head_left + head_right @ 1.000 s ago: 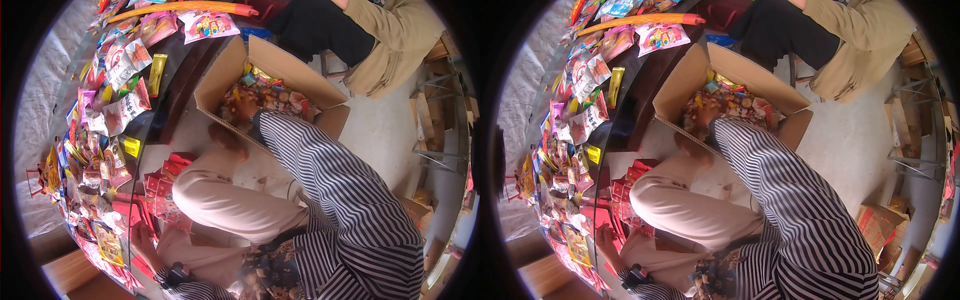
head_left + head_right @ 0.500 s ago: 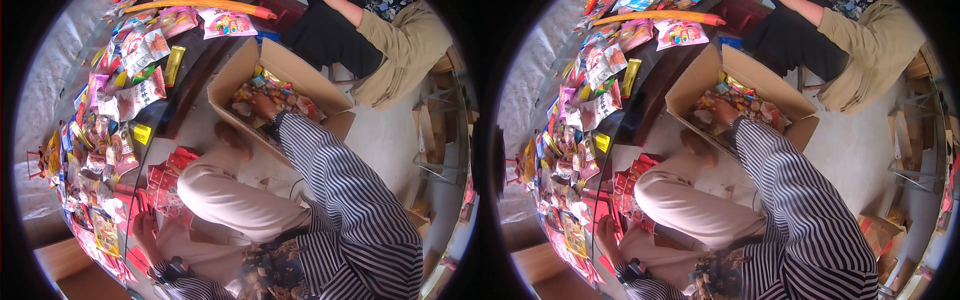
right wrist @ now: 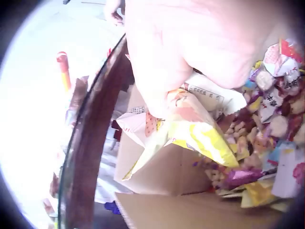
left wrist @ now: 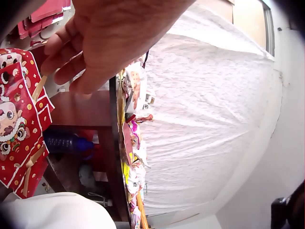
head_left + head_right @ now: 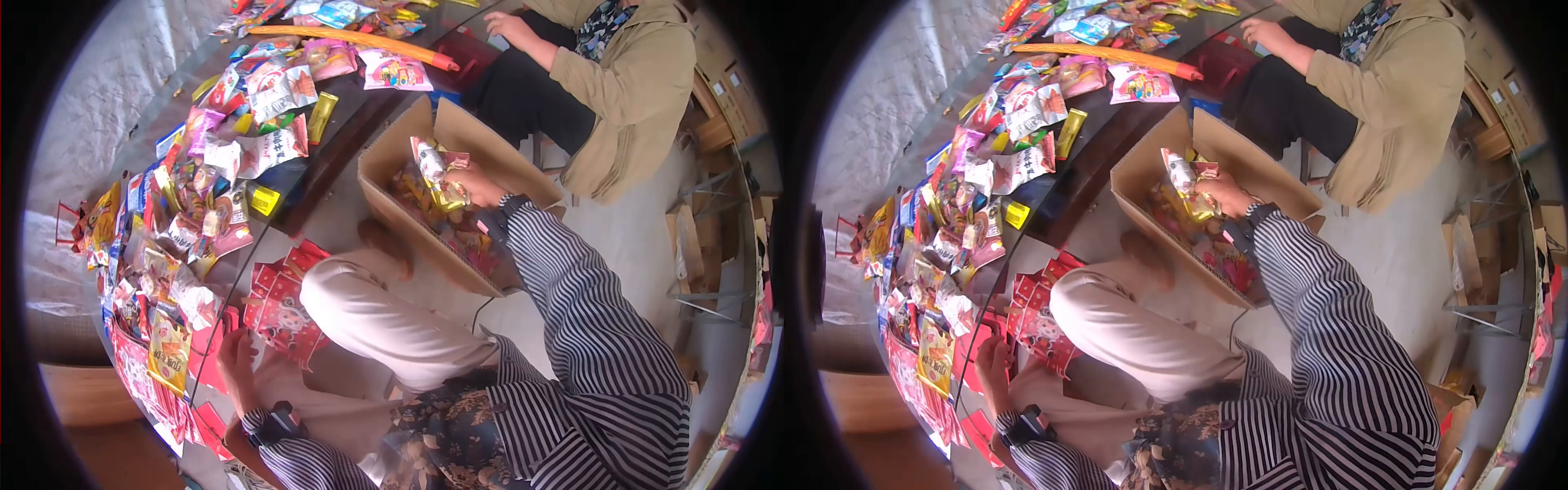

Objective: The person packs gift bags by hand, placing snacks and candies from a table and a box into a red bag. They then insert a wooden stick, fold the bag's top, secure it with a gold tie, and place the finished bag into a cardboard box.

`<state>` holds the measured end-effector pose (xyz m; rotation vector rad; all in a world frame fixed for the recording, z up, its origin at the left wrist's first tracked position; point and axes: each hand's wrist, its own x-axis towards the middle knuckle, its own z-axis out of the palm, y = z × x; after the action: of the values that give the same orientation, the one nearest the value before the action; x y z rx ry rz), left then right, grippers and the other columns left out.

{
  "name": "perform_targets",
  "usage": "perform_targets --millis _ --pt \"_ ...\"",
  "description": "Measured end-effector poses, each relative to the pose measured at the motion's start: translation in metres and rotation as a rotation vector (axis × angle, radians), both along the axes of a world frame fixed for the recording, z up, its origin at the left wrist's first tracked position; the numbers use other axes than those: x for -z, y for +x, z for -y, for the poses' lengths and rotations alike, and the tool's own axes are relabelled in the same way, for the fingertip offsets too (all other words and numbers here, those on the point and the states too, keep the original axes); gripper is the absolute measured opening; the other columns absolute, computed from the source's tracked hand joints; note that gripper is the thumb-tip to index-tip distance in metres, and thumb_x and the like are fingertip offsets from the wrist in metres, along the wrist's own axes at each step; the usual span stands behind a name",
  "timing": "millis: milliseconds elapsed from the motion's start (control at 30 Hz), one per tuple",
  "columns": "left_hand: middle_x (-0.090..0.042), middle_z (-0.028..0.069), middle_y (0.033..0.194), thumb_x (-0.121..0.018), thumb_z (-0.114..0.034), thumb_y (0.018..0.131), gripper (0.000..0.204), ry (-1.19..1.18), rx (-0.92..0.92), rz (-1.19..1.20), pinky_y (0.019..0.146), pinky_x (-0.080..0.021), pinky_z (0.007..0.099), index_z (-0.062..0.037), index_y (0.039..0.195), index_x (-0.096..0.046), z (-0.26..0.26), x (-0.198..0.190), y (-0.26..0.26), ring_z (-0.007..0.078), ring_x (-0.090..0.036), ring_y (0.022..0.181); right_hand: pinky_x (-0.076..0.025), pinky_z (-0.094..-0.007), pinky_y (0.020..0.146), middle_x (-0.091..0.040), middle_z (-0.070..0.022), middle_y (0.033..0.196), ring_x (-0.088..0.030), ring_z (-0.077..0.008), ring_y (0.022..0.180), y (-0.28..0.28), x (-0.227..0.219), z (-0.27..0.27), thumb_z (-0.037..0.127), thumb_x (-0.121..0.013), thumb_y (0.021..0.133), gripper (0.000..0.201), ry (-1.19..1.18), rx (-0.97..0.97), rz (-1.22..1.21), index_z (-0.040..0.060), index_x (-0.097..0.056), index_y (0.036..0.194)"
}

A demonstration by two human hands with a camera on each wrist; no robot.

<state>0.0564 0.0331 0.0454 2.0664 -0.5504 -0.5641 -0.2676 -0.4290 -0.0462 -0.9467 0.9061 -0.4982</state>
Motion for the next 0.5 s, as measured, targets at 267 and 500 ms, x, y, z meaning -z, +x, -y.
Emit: perform_targets --millis 267,500 --pt "-0.066 0.0070 0.082 -0.062 -0.011 0.089 0.020 -0.051 0.074 0.071 0.065 -0.048 0.0273 0.0023 0.104 -0.065 -0.010 0.011 0.002 0.0132 -0.061 0.073 -0.056 -0.0315 0.079 -0.065 -0.0083 0.104 -0.066 -0.0164 0.091 0.045 -0.120 -0.039 -0.002 -0.062 0.082 0.039 -0.033 -0.297 0.232 0.0007 -0.054 0.120" --pt "-0.068 0.0140 0.078 -0.067 -0.015 0.082 0.021 -0.026 0.045 0.149 0.067 -0.051 0.0318 -0.0016 0.098 -0.069 -0.010 0.008 -0.005 0.0197 -0.066 0.070 -0.056 -0.0307 0.069 -0.066 -0.0077 0.092 -0.066 -0.0160 0.079 0.165 -0.183 -0.066 -0.006 -0.064 0.075 0.042 -0.259 -0.435 0.302 -0.0019 -0.057 0.116"
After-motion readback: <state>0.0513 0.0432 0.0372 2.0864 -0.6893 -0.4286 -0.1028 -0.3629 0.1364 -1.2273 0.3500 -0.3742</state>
